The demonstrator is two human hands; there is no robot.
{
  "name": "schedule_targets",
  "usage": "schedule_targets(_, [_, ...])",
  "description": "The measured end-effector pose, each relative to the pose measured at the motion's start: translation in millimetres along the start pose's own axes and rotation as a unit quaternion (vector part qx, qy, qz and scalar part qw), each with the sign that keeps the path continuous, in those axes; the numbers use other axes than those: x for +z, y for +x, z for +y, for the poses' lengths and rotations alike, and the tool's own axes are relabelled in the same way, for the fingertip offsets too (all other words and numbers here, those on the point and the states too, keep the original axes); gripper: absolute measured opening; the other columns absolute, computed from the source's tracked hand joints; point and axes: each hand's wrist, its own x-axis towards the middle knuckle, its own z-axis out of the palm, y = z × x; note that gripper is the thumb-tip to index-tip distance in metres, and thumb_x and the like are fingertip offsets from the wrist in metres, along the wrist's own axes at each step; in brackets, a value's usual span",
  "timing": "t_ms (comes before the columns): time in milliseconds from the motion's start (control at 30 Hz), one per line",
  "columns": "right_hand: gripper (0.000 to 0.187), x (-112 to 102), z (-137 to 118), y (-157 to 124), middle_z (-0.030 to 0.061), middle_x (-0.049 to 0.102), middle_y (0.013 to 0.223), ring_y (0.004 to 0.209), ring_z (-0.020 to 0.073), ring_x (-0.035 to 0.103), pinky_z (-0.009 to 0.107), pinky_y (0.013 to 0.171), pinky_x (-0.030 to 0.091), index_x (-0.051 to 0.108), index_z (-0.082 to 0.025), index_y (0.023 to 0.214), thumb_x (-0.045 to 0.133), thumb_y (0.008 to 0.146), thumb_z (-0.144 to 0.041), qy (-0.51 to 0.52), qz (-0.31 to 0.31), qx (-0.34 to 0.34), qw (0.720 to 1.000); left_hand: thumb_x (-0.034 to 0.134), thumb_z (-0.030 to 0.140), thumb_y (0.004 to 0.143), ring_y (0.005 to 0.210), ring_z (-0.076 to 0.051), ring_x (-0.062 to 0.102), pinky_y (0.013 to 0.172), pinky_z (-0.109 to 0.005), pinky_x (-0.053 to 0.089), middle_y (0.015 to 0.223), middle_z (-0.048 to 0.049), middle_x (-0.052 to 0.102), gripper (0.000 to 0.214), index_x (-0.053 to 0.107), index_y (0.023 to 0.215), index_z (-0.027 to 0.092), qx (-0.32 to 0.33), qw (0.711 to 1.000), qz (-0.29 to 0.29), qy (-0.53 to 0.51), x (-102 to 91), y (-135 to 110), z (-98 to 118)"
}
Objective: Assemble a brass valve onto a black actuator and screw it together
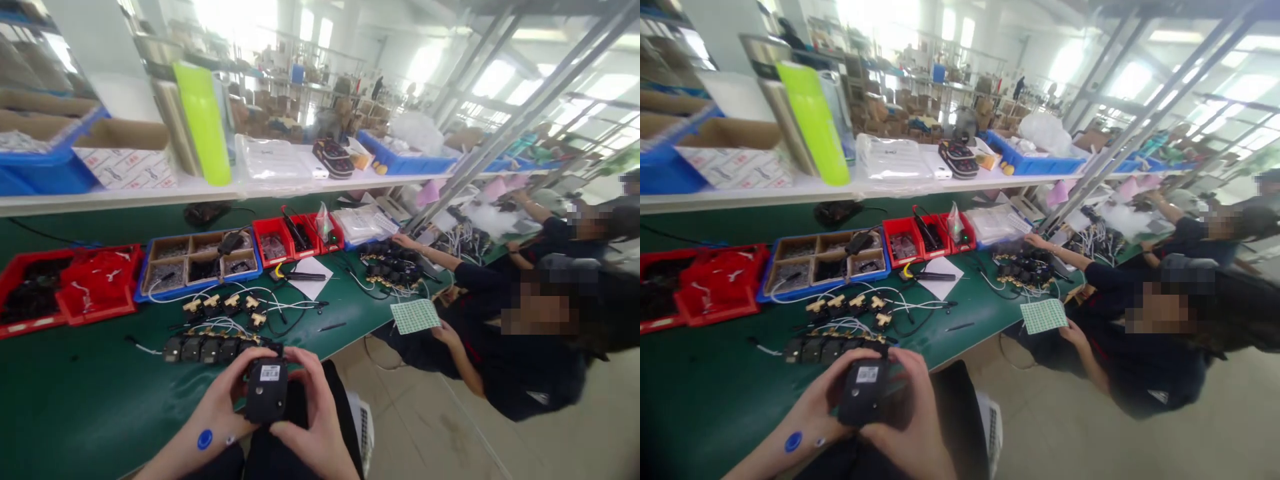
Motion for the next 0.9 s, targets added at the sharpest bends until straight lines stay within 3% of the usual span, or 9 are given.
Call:
schedule_targets(100, [0.07,-14.0,13.6,-6.1,0.0088,0.056,0.143,0.125,0.0293,0.057,0.038,0.095,0.051,0.052,-0.035,0.146,0.076,0.086,-0.061,0.12,0.056,0.028,0.991,0.081,0.024,0.062,0.104,-0.023,0.065,0.088,-0.027,0.056,0.115,-0.0033,0.065,0.056,0.064,0.116,0.025,-0.009,0.999,0.039,0.031,7.1,2.9,0.5])
schedule_targets(233, [0.065,-27.4,38.1,-21.8,0.0123,0.066,0.13,0.112,0.0296,0.064,0.037,0.086,0.054,0.065,-0.025,0.132,0.079,0.081,-0.062,0.144,0.207,0.118,0.96,0.079,0.029,0.063,0.107,-0.023,0.065,0.091,-0.028,0.055,0.117,-0.005,0.065,0.055,0.063,0.115,0.024,-0.002,0.998,0.038,0.046,5.9,4.9,4.2])
schedule_targets(400, [0.06,-52.8,81.1,-60.4,0.0107,0.072,0.114,0.097,0.0238,0.068,0.032,0.077,0.055,0.071,-0.019,0.116,0.083,0.075,-0.062,0.118,0.384,0.197,0.894,0.082,0.031,0.062,0.103,-0.02,0.066,0.089,-0.023,0.054,0.119,-0.0042,0.063,0.06,0.061,0.118,0.024,-0.016,0.998,0.047,0.041,-13.3,-0.4,5.5])
schedule_targets(533, [0.071,-81.5,118.4,-93.8,0.0087,0.074,0.096,0.085,0.0219,0.07,0.029,0.071,0.056,0.07,-0.017,0.105,0.088,0.057,-0.066,0.089,0.487,0.247,0.833,0.084,0.034,0.062,0.105,-0.02,0.067,0.089,-0.023,0.054,0.119,-0.0045,0.064,0.061,0.061,0.117,0.024,-0.005,0.997,0.077,0.018,-28.9,-10.2,-3.1])
schedule_targets(633, [0.075,-94.3,145.0,-102.5,0.0096,0.075,0.094,0.085,0.0238,0.072,0.03,0.071,0.057,0.069,-0.015,0.103,0.089,0.051,-0.066,0.064,0.484,0.28,0.827,0.084,0.033,0.062,0.106,-0.02,0.066,0.091,-0.023,0.053,0.119,-0.0043,0.064,0.061,0.061,0.118,0.024,-0.007,0.994,0.111,-0.007,-37.7,-16.9,-11.3])
schedule_targets(733, [0.078,-101.3,172.5,-90.8,0.0107,0.075,0.095,0.088,0.0271,0.074,0.034,0.072,0.06,0.068,-0.014,0.103,0.088,0.05,-0.068,0.033,0.434,0.314,0.844,0.084,0.031,0.063,0.105,-0.02,0.066,0.09,-0.024,0.054,0.118,-0.0045,0.064,0.06,0.061,0.119,0.024,-0.003,0.989,0.143,-0.031,-47.3,-19.9,-18.8])
schedule_targets(800, [0.067,-107.5,189.8,-71.5,0.0093,0.073,0.092,0.084,0.0252,0.073,0.035,0.071,0.061,0.067,-0.014,0.101,0.082,0.065,-0.069,-0.007,0.391,0.341,0.855,0.083,0.028,0.064,0.101,-0.021,0.066,0.087,-0.025,0.056,0.117,-0.0048,0.064,0.06,0.061,0.119,0.024,0.011,0.987,0.155,-0.046,-55.0,-19.5,-22.0])
schedule_targets(900, [0.043,-121.9,207.8,-29.4,0.0056,0.069,0.092,0.079,0.0191,0.069,0.035,0.07,0.06,0.065,-0.014,0.104,0.066,0.095,-0.056,-0.115,0.329,0.35,0.87,0.08,0.021,0.063,0.1,-0.022,0.066,0.084,-0.026,0.057,0.116,-0.0047,0.065,0.058,0.062,0.118,0.024,0.031,0.981,0.182,-0.063,-66.9,-16.1,-22.1])
